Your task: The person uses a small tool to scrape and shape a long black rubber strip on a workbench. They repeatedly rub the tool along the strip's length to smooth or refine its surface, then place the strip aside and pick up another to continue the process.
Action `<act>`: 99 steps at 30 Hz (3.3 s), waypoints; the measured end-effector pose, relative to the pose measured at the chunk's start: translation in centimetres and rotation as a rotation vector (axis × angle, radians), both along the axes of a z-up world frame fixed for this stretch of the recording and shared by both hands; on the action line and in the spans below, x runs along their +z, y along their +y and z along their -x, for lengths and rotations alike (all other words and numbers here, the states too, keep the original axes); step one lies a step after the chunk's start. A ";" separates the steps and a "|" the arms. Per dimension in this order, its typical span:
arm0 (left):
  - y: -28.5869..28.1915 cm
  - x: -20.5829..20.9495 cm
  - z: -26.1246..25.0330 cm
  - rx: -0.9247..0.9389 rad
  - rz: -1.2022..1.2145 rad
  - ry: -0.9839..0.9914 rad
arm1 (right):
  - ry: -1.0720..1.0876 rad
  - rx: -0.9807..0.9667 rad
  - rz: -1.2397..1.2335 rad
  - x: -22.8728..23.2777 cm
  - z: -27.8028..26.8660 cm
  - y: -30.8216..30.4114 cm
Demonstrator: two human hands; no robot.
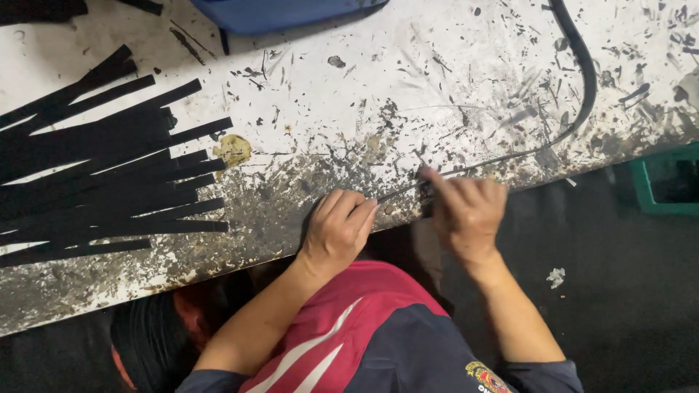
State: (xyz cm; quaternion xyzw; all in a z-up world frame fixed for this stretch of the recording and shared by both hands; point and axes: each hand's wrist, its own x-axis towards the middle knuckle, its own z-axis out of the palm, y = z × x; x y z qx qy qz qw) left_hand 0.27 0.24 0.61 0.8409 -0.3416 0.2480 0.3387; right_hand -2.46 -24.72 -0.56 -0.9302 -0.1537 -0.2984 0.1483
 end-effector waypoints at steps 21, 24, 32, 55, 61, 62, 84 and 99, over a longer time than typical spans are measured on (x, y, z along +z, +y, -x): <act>0.1 0.8 -0.2 -0.019 -0.041 0.014 | 0.013 0.026 -0.097 1.1 0.4 3.4; 0.2 -0.7 -0.1 -0.033 -0.023 0.014 | -0.060 -0.160 0.037 1.6 -0.9 -2.7; 0.1 -0.4 -0.1 -0.027 -0.048 0.007 | 0.065 -0.015 -0.156 1.4 0.1 3.3; 0.3 -1.5 -0.1 -0.035 -0.050 0.039 | 0.038 -0.091 -0.090 0.5 -0.4 -2.1; 0.2 -0.8 -0.2 -0.046 -0.029 0.043 | 0.024 -0.231 0.047 1.9 -0.7 -6.7; 0.3 -1.2 -0.2 -0.041 -0.034 0.038 | -0.001 -0.273 0.044 1.6 -0.9 -8.1; 3.6 -0.3 1.6 0.041 0.000 0.127 | 0.021 0.043 -0.116 1.4 -0.8 1.4; 3.8 -0.4 1.0 0.037 0.022 0.114 | 0.041 0.093 -0.138 -0.2 2.3 9.2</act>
